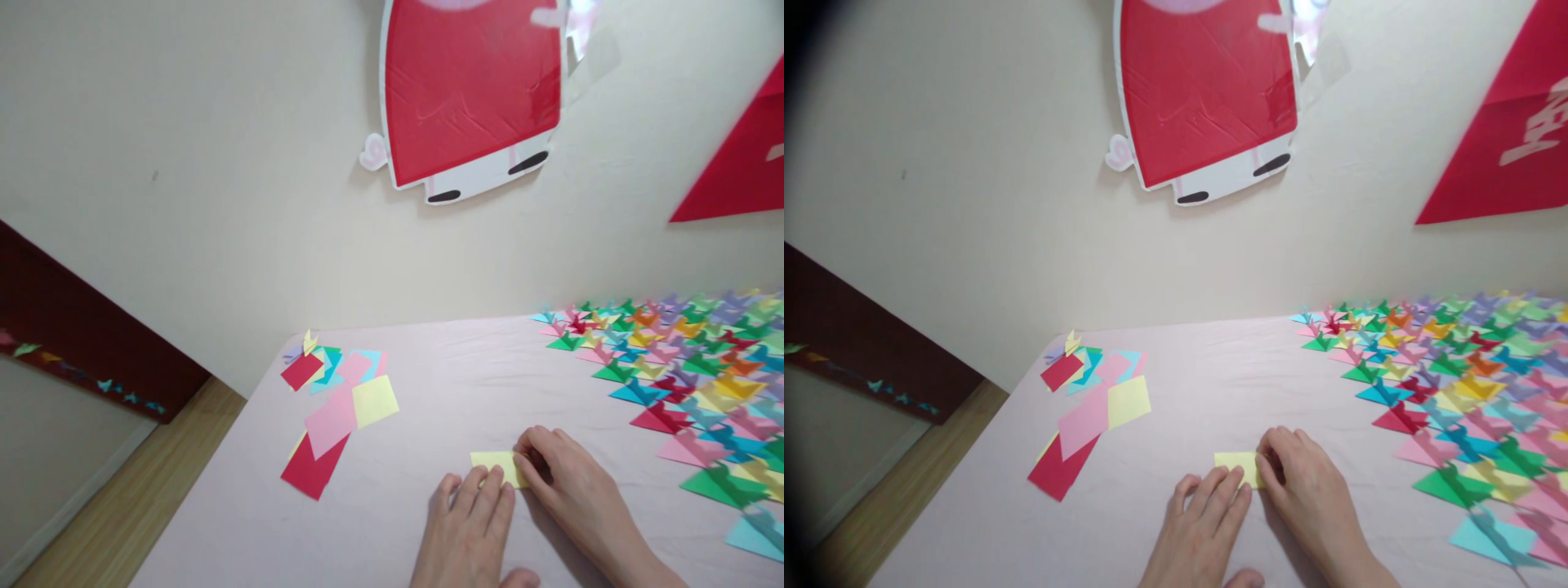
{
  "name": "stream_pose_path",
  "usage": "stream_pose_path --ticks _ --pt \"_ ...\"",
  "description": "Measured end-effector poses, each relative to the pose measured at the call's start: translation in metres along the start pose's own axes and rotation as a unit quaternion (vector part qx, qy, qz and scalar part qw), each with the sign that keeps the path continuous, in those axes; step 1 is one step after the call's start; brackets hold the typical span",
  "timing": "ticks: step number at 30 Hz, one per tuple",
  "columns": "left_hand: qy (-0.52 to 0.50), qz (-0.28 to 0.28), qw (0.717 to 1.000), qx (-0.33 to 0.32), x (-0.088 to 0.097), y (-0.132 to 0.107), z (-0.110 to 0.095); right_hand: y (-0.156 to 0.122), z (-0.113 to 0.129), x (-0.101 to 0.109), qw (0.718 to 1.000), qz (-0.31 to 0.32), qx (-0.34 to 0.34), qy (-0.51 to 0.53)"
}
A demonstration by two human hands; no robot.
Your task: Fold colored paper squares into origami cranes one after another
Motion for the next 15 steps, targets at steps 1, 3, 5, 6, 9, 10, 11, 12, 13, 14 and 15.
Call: stream_pose_path --ticks 1,3,5,6,9,10,11,12,13,14,15 --pt "-0.001 0.000 1.000 0.002 0.002 0.000 0.000 0.000 0.000 0.000 1.000 0.001 -0.001 -0.001" --pt "-0.003 0.001 1.000 0.005 0.005 -0.001 0.000 -0.001 0.000 -0.001 1.000 0.004 -0.002 -0.001" --pt "-0.002 0.002 1.000 0.005 0.005 -0.002 0.000 -0.001 -0.001 -0.002 1.000 0.006 -0.005 -0.001" --pt "0.002 0.000 1.000 0.005 0.005 -0.002 0.000 -0.001 -0.001 -0.002 1.000 0.005 -0.005 -0.002" --pt "0.018 -0.009 1.000 0.005 -0.002 0.001 0.000 -0.001 -0.003 -0.003 1.000 -0.005 0.002 0.002" --pt "0.024 -0.012 1.000 0.008 -0.006 0.002 0.001 -0.001 -0.003 -0.003 1.000 -0.008 0.005 0.005" --pt "0.030 -0.015 0.999 0.009 -0.009 0.004 0.001 0.000 -0.002 -0.003 1.000 -0.011 0.006 0.008" --pt "0.035 -0.018 0.999 0.012 -0.012 0.005 0.002 0.000 -0.002 -0.003 1.000 -0.013 0.005 0.011" --pt "0.040 -0.022 0.999 0.012 -0.015 0.006 0.003 0.000 -0.002 -0.003 1.000 -0.015 0.004 0.013" --pt "0.045 -0.028 0.999 0.010 -0.016 0.007 0.004 0.000 -0.001 -0.003 1.000 -0.016 0.002 0.015" --pt "0.049 -0.035 0.998 0.008 -0.016 0.007 0.004 0.000 -0.001 -0.002 1.000 -0.018 0.000 0.016"
Point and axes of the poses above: each hand's wrist, its own y-axis towards the middle knuckle, its own x-axis out of the back of the hand, z = x × y, the point moved 7 cm from there along y, towards the middle knuckle, and after that the axes turned 15 degrees about z, right-handed, at the moved point
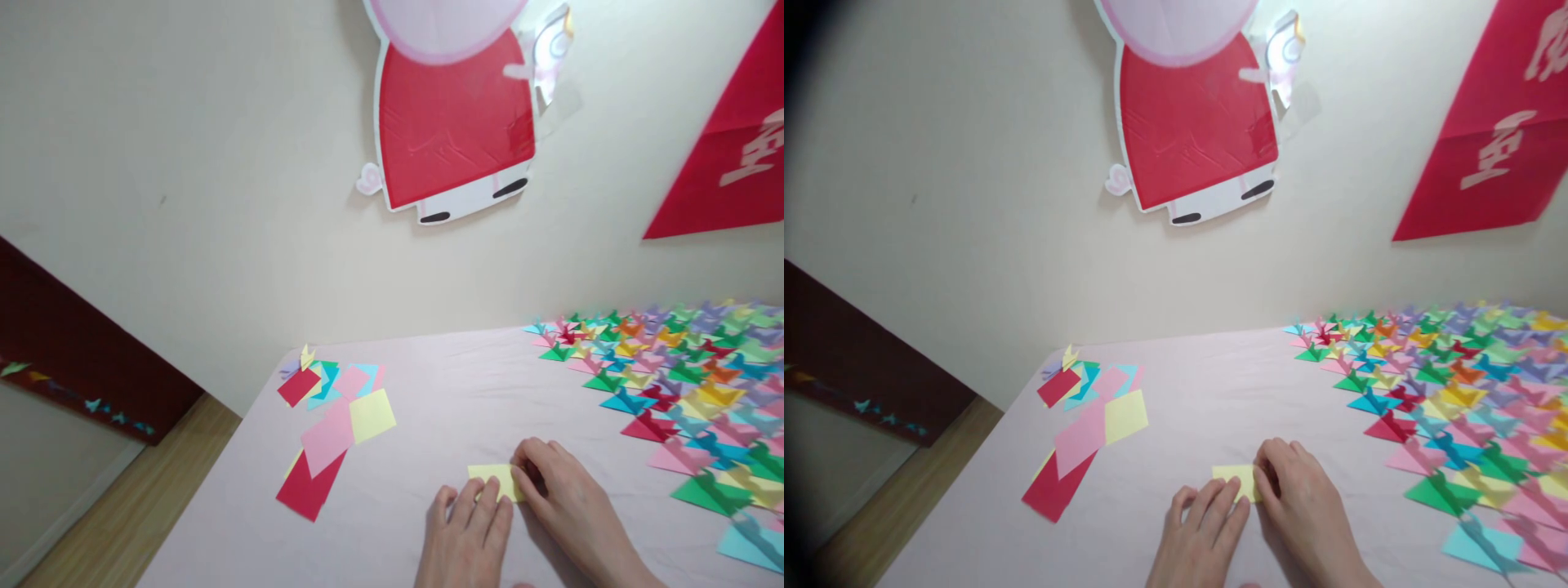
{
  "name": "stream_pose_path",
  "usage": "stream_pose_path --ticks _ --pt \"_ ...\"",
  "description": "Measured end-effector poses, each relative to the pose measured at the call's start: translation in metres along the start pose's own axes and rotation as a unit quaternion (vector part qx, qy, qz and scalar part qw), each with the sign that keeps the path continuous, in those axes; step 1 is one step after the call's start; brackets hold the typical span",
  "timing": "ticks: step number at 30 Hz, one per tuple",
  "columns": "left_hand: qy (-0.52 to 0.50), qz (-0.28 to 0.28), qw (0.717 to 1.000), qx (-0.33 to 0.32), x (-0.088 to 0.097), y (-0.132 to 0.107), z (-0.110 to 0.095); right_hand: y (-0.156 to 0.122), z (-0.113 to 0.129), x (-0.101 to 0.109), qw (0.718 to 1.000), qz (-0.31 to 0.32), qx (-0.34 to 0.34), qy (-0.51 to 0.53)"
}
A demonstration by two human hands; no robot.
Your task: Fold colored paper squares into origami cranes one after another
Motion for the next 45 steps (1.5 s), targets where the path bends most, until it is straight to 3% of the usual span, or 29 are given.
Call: stream_pose_path --ticks 4,11,18,27,35,41,45 --pt "-0.007 -0.011 1.000 -0.002 0.006 0.001 0.000 -0.001 0.000 0.002 1.000 -0.007 0.000 0.005" --pt "-0.060 0.031 0.998 -0.002 0.021 0.007 -0.001 -0.008 0.007 0.000 0.998 0.016 0.059 0.034" --pt "-0.121 0.071 0.990 -0.031 0.038 0.006 0.008 -0.011 0.014 -0.005 1.000 0.008 0.003 -0.001" --pt "-0.108 0.050 0.993 -0.017 0.043 0.007 0.006 -0.003 0.007 -0.002 0.999 0.036 -0.011 0.029" --pt "-0.220 0.026 0.972 0.074 0.055 0.020 0.012 0.001 -0.010 -0.002 0.992 0.047 0.022 0.111" --pt "-0.284 -0.031 0.945 0.162 0.043 0.031 0.019 -0.003 -0.016 -0.005 0.988 0.041 0.035 0.143" --pt "-0.313 -0.022 0.932 0.180 0.037 0.035 0.020 -0.004 -0.011 -0.005 0.991 0.057 0.012 0.123"
Point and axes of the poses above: each hand's wrist, its own y-axis towards the middle knuckle, its own x-axis out of the back of the hand, z = x × y, the point moved 7 cm from there along y, towards the middle knuckle, and after that the axes turned 15 degrees about z, right-handed, at the moved point
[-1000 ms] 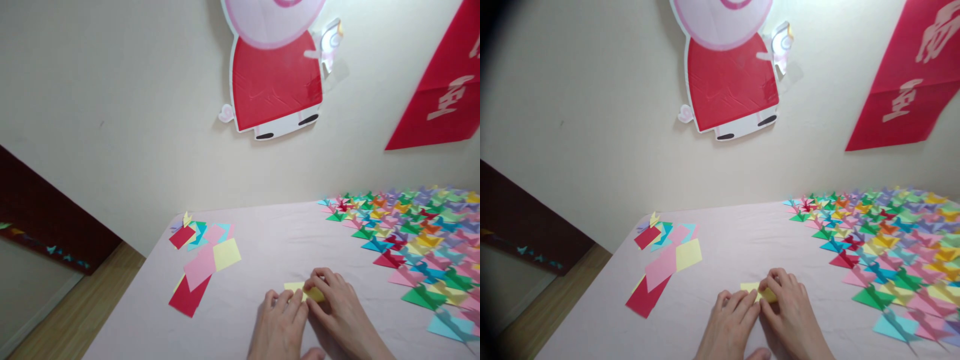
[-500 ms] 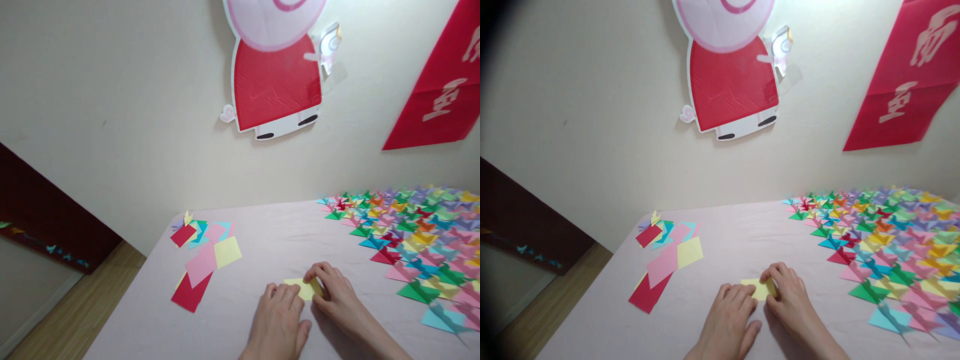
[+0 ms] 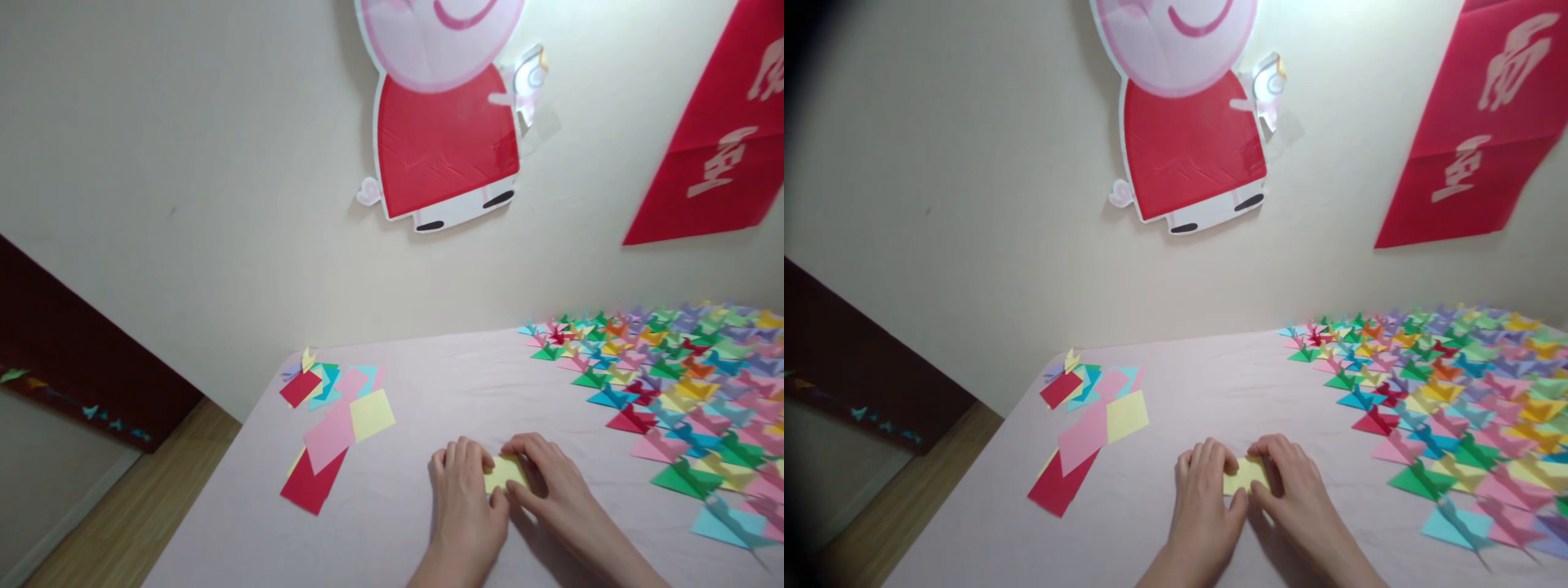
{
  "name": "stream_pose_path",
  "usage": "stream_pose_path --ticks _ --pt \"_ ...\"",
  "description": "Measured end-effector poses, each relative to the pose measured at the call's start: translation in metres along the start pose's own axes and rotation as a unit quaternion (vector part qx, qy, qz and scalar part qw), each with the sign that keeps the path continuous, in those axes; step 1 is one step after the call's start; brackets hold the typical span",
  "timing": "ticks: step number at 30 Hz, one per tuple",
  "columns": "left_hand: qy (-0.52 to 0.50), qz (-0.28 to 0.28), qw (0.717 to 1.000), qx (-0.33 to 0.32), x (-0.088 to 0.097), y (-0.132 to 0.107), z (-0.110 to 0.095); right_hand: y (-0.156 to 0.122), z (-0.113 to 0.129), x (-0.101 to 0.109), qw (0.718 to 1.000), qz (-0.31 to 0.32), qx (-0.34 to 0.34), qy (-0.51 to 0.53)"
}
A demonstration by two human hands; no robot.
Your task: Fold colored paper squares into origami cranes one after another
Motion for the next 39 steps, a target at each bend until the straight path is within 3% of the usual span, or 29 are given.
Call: stream_pose_path --ticks 7,13,18,32,39 --pt "-0.044 0.071 0.996 0.028 0.003 0.004 0.005 -0.002 0.007 -0.001 0.999 -0.020 -0.017 -0.032" --pt "-0.102 0.077 0.992 -0.020 0.007 0.003 0.014 -0.003 0.000 -0.001 1.000 -0.017 0.019 0.001" --pt "-0.161 0.051 0.984 -0.056 0.011 -0.007 0.020 -0.005 -0.003 0.002 0.999 -0.012 0.037 0.036" --pt "-0.089 0.041 0.992 -0.074 0.009 -0.011 0.013 -0.012 -0.008 0.001 0.996 -0.012 0.087 0.013" --pt "-0.060 0.033 0.995 -0.067 0.012 -0.011 0.009 -0.019 0.012 0.009 0.991 -0.021 0.128 -0.033"
Point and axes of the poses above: each hand's wrist, its own y-axis towards the middle knuckle, its own x-axis out of the back of the hand, z = x × y, the point moved 7 cm from there along y, towards the middle knuckle, and after that the axes turned 15 degrees about z, right-handed, at the moved point
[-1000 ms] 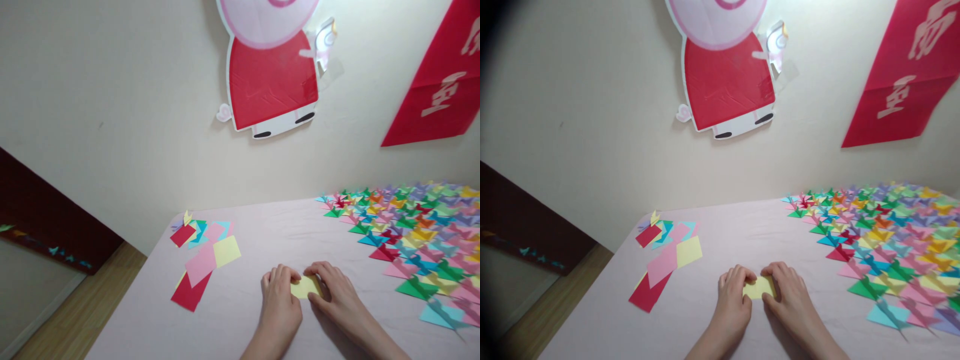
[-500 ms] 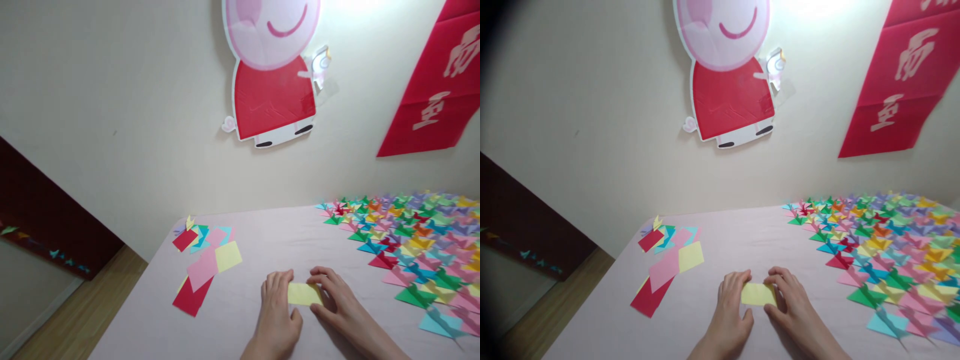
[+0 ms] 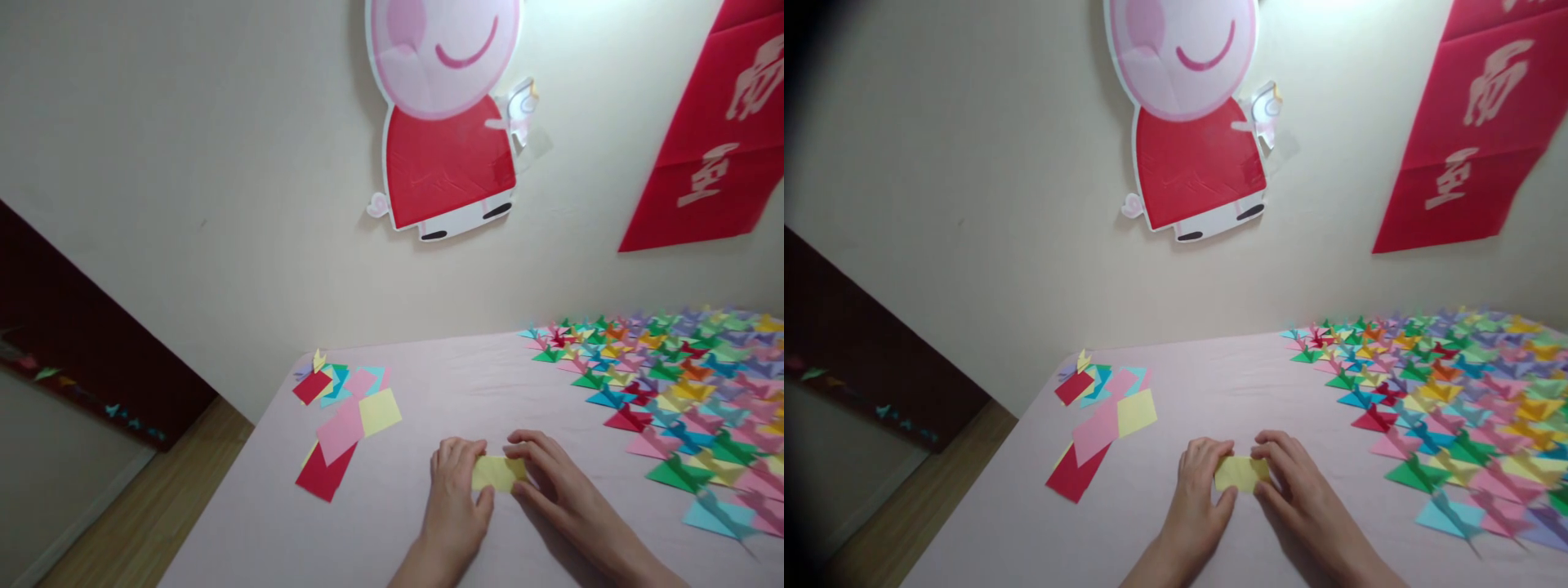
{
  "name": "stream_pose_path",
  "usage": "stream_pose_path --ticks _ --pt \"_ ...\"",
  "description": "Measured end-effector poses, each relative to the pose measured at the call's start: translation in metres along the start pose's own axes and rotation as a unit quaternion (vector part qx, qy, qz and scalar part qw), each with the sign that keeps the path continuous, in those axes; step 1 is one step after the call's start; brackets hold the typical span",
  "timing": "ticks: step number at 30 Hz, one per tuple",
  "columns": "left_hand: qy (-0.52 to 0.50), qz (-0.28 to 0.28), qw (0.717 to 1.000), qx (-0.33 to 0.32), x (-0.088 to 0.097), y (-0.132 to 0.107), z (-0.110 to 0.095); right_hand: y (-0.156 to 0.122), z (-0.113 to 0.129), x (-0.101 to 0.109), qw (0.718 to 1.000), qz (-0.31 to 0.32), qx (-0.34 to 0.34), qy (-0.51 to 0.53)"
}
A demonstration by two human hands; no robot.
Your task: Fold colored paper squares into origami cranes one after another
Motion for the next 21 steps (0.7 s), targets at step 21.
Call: stream_pose_path --ticks 21 --pt "0.002 -0.022 1.000 -0.016 0.009 -0.009 -0.016 0.007 0.025 0.002 0.998 0.040 0.013 -0.039"
Point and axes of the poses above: each hand's wrist, its own y-axis towards the middle knuckle, its own x-axis out of the back of the hand, z = x × y, the point moved 7 cm from there along y, towards the middle knuckle, and after that the axes turned 15 degrees about z, right-handed, at the moved point
